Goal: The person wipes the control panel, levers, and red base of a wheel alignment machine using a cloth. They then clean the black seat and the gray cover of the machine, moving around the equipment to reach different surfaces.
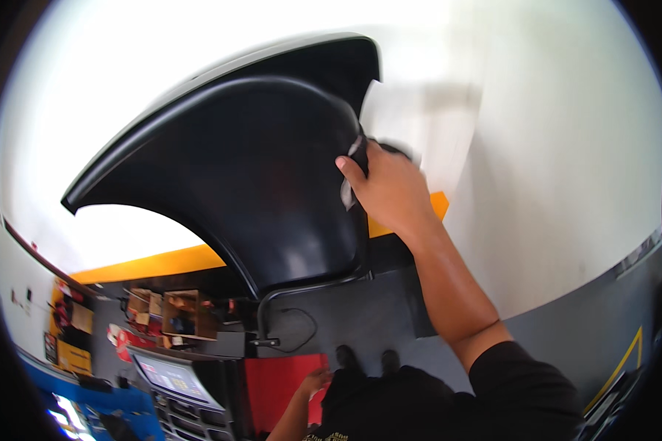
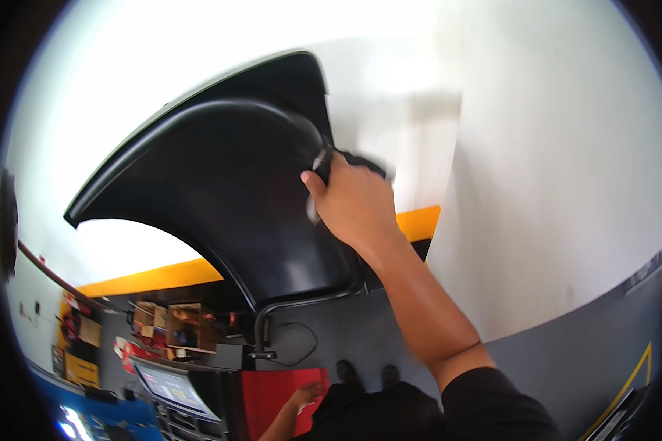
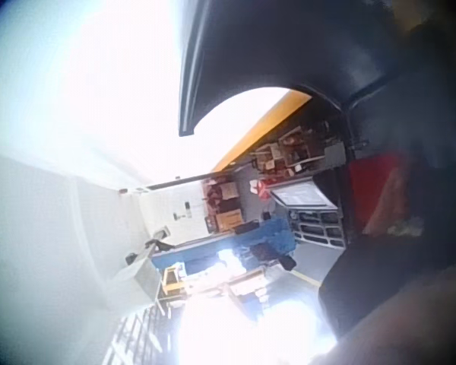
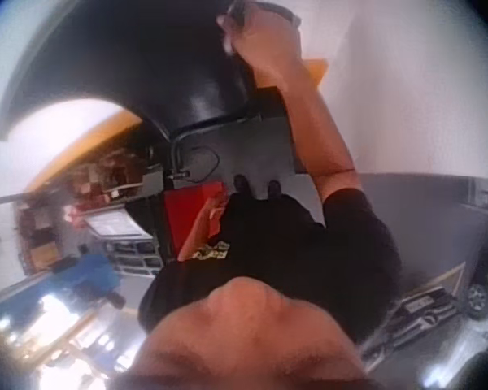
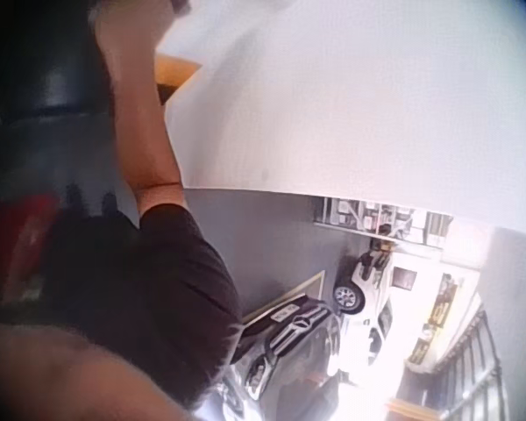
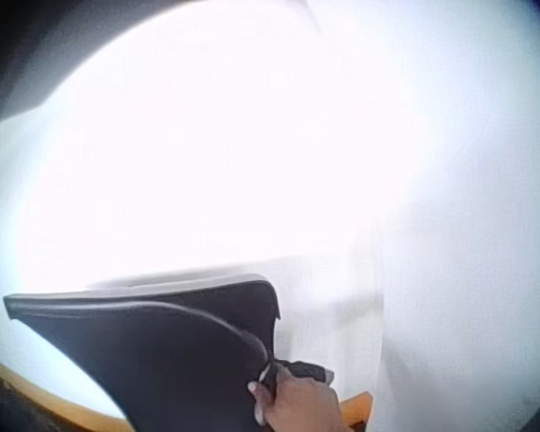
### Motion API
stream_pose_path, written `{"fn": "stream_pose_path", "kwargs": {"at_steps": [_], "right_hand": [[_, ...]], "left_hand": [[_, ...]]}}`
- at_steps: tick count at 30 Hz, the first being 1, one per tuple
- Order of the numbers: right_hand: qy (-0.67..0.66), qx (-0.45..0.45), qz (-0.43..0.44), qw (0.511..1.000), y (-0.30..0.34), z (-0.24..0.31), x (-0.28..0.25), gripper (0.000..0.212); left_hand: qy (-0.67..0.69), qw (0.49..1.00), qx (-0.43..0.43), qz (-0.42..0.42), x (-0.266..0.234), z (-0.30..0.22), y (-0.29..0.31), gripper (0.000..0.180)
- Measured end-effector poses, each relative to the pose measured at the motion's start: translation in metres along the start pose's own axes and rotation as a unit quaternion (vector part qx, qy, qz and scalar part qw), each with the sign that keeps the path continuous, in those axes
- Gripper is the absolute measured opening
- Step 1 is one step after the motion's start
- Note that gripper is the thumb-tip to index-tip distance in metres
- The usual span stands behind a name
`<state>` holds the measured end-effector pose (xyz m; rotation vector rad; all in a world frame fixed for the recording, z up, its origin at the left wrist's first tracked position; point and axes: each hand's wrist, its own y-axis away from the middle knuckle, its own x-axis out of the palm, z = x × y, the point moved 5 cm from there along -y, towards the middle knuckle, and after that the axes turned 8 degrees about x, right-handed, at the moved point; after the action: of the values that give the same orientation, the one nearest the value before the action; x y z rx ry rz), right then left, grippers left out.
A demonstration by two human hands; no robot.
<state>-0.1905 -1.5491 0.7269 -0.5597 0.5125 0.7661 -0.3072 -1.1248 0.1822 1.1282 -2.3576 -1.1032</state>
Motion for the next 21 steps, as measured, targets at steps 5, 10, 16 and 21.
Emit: {"fn": "stream_pose_path", "kwargs": {"at_steps": [5, 10, 16, 21], "right_hand": [[0.073, -0.029, -0.091, 0.993, 0.019, 0.005, -0.037, 0.043], [0.043, -0.136, -0.252, 0.957, 0.035, 0.011, -0.019, 0.059], [-0.144, -0.076, -0.258, 0.952, 0.006, 0.013, 0.048, 0.075], [-0.106, 0.010, -0.293, 0.950, 0.022, -0.045, 0.115, 0.074]], "left_hand": [[-0.017, 1.000, 0.024, 0.003, -0.032, -0.028, 0.006, 0.044], [-0.055, 0.998, -0.044, 0.002, -0.054, -0.023, 0.020, 0.050], [-0.070, 0.993, -0.096, -0.001, -0.138, 0.022, 0.027, 0.048], [-0.144, 0.987, -0.074, 0.011, -0.200, 0.010, 0.049, 0.048]]}}
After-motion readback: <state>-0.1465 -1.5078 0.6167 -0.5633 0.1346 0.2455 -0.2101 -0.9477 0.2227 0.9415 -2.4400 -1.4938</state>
